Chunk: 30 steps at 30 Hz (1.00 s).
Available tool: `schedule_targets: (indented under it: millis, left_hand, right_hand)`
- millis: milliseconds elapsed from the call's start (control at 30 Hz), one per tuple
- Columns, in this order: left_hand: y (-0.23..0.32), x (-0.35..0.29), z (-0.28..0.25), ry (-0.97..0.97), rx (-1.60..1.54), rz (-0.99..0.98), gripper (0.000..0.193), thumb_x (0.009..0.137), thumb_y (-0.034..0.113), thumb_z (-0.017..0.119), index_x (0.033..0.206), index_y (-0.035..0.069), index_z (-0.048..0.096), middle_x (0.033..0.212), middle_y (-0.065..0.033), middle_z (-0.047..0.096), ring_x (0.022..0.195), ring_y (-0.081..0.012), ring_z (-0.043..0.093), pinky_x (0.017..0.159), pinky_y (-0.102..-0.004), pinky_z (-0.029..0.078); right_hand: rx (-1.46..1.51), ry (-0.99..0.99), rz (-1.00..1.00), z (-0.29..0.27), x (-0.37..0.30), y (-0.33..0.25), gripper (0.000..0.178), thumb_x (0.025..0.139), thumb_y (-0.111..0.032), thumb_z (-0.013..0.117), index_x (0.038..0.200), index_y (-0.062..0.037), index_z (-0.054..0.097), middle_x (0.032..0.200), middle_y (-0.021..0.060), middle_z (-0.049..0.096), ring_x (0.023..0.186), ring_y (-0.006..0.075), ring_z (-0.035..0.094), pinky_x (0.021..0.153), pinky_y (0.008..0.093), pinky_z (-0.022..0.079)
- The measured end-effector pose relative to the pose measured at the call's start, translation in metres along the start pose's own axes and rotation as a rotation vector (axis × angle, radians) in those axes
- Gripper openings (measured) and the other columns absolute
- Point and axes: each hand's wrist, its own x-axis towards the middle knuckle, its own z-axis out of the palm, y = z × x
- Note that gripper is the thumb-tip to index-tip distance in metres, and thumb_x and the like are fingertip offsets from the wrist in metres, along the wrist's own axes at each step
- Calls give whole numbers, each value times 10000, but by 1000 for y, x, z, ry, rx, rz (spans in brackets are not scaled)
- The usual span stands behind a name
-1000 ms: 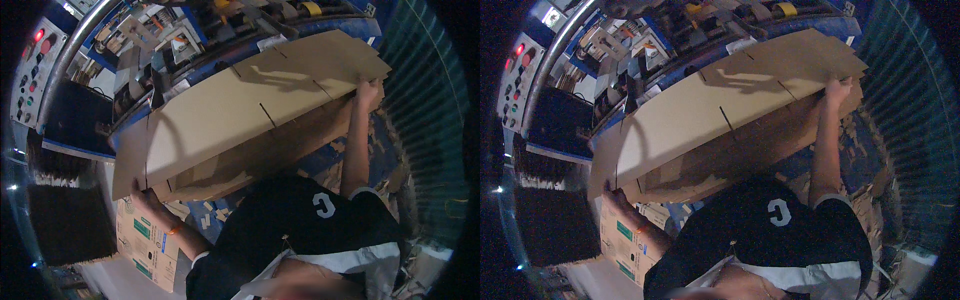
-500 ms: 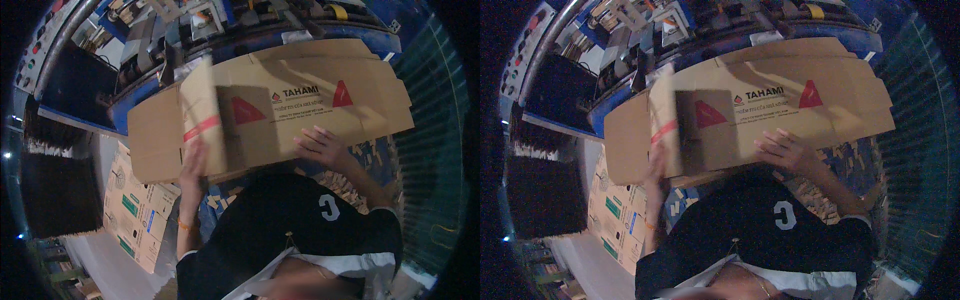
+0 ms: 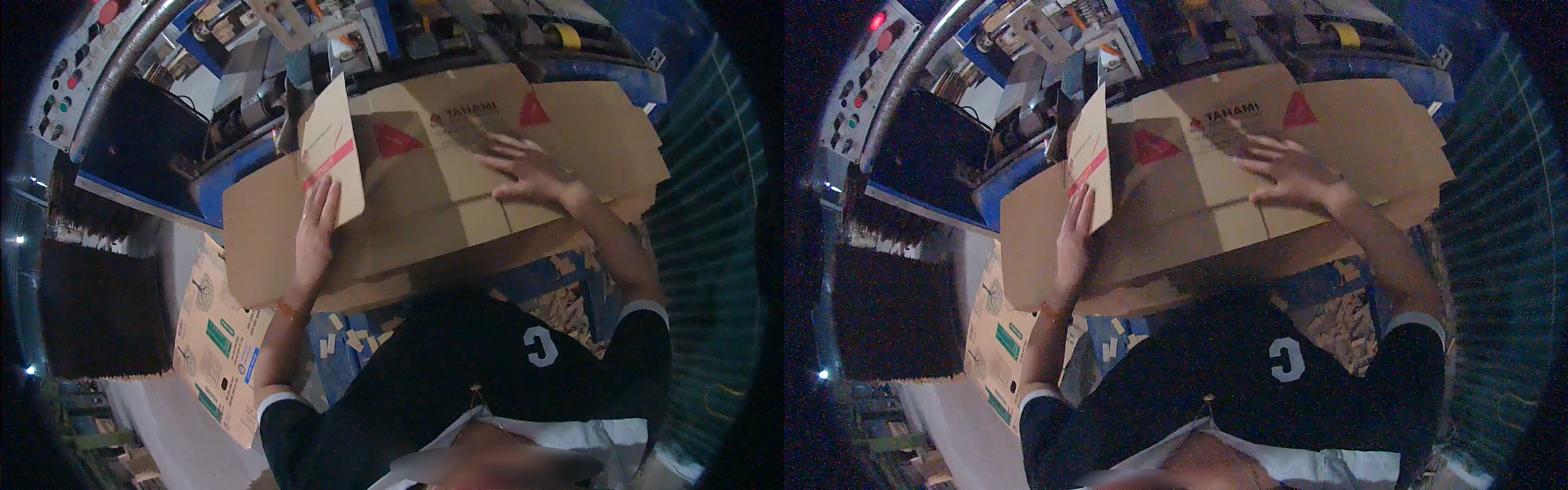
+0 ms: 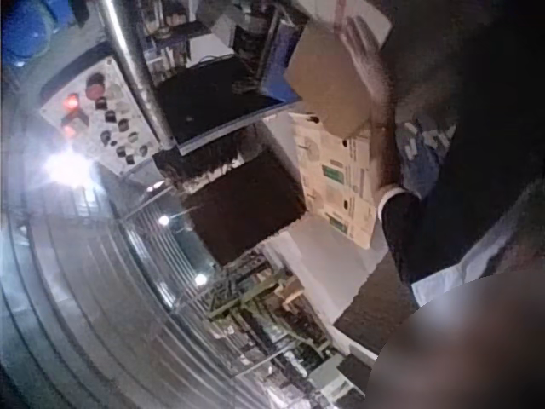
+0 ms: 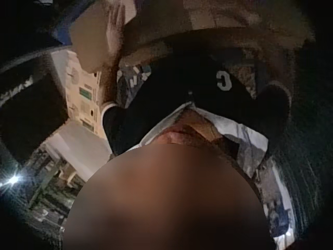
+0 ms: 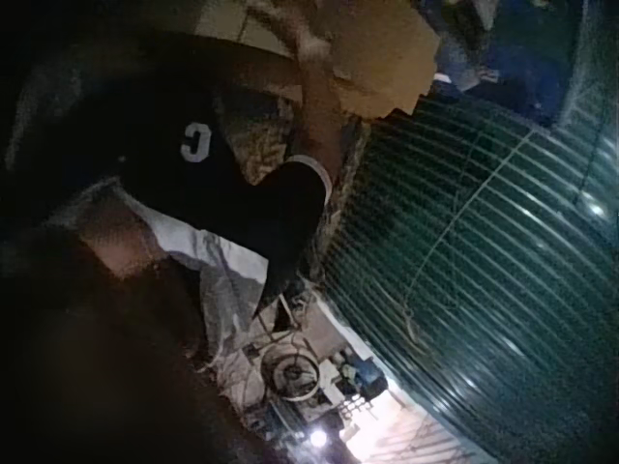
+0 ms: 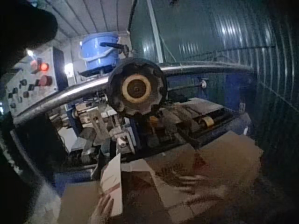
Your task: The person repeatedly folds flat cardboard sheets into box shapes by hand, aligning flaps and creasing edges. The person stacks the folded boxes on a nearby surface. The task is performed continuously without visible tools.
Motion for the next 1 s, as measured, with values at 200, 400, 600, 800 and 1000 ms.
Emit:
schedule_targets:
  millis: [200, 400, 600, 800, 1000]
  left_hand:
    - [-52, 117, 29, 299, 132, 2, 525, 853, -17, 421, 1376, -23, 376, 1337, -223, 464, 1249, -381, 426, 1043, -432, 351]
    - [-55, 66, -13, 548, 103, -158, 655, 787, 60, 689, 1355, -55, 383, 1312, -267, 478, 1245, -389, 438, 1050, -426, 347]
    - [-80, -115, -55, 293, 328, -824, 436, 897, 239, 600, 1178, -93, 565, 1245, -274, 544, 1162, -406, 518, 987, -404, 417]
    - [-103, -144, -60, 240, 9, -813, 403, 868, 254, 639, 1124, -57, 620, 1226, -240, 579, 1108, -314, 585, 925, -348, 462]
    - [-51, -114, -106, 321, -563, -913, 445, 883, 260, 648, 1173, -62, 547, 1189, -134, 608, 1021, -193, 583, 896, -301, 448]
  right_hand:
    - [157, 97, 267, 52, 96, 66, 585, 889, -427, 523, 1354, -77, 464, 1487, 127, 326, 1379, 273, 282, 1131, 393, 234]
    - [-168, 717, 676, 11, 53, 116, 529, 837, -406, 610, 1182, -11, 544, 1253, 118, 472, 1165, 271, 450, 947, 381, 382]
    - [-229, 899, 2261, -38, -229, 185, 496, 775, -405, 712, 977, 45, 654, 967, 82, 668, 912, 255, 656, 736, 369, 538]
    - [891, 1661, 965, -50, -242, 170, 413, 838, -311, 654, 1122, -11, 644, 1124, 106, 633, 1030, 260, 592, 912, 413, 460]
    - [693, 1699, 608, -145, -148, 41, 340, 871, -164, 651, 1171, -50, 539, 997, 90, 650, 857, 189, 612, 699, 291, 492]
